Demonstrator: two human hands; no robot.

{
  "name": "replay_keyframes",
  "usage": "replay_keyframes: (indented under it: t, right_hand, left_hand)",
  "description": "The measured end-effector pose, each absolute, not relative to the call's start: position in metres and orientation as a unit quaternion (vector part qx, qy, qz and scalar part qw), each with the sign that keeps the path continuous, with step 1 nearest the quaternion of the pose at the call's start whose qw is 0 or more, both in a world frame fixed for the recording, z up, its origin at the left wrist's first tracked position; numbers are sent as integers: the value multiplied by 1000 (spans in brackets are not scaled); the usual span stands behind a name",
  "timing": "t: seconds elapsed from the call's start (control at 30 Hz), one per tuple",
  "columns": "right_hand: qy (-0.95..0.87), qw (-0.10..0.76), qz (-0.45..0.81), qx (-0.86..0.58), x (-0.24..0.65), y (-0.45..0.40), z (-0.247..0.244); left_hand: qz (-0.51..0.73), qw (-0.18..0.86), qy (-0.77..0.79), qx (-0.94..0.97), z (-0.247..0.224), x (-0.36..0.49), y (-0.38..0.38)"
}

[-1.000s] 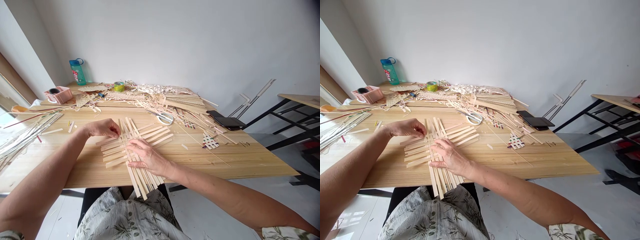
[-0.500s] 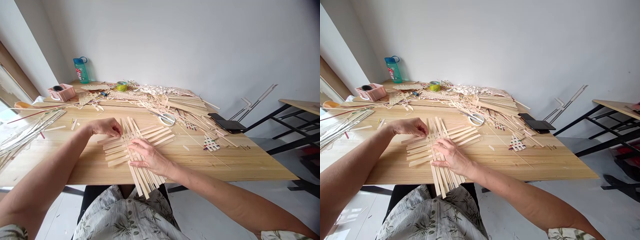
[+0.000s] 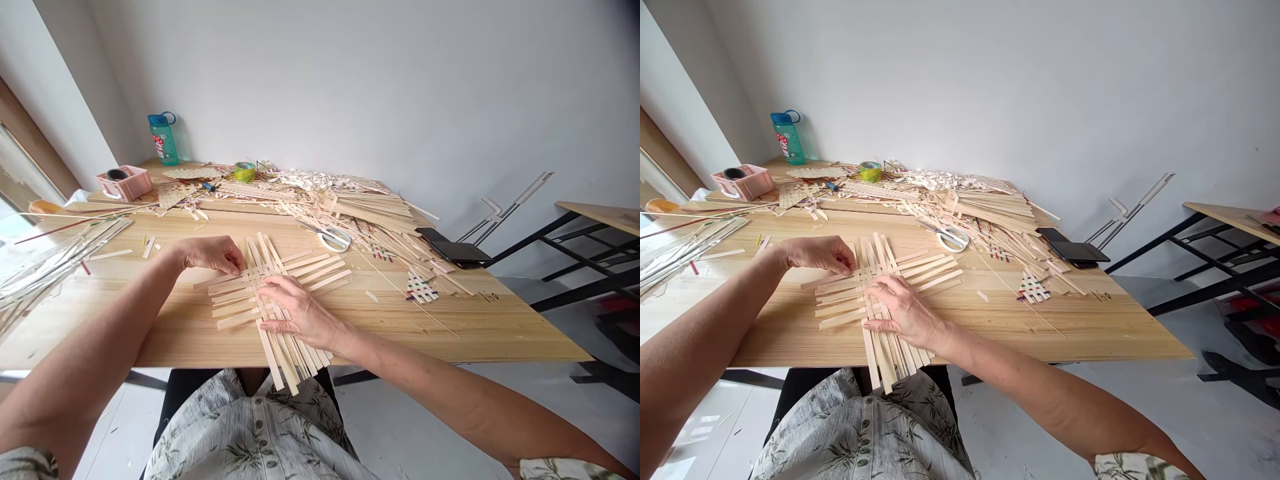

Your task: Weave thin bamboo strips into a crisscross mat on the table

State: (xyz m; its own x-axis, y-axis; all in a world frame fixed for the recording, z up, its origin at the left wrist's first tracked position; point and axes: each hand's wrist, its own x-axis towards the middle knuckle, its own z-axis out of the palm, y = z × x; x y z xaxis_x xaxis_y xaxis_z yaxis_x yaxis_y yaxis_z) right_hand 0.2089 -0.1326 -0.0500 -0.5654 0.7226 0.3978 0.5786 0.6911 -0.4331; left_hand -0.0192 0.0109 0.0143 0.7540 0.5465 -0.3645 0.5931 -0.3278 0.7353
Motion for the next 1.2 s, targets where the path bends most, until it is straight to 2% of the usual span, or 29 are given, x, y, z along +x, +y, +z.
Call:
replay_keyframes:
  t: [0.1,0.27,0.77,1.2]
  right_hand:
    - [-858,272,58,-433,214,-122,-47]
    - [-820,183,-24,-541,226,-98,-43]
    - [-853,188,-5,-487,218,-100,-42]
    - [-838,163,12,-521,213,-104,-39]
  left_hand:
    - [-19,460,354,814,14,-19,10]
    - [-6,448,363,817,11,-21,13]
    - [-37,447,375,811,15,-40,27]
    - [-19,437,391,810,12,-18,20]
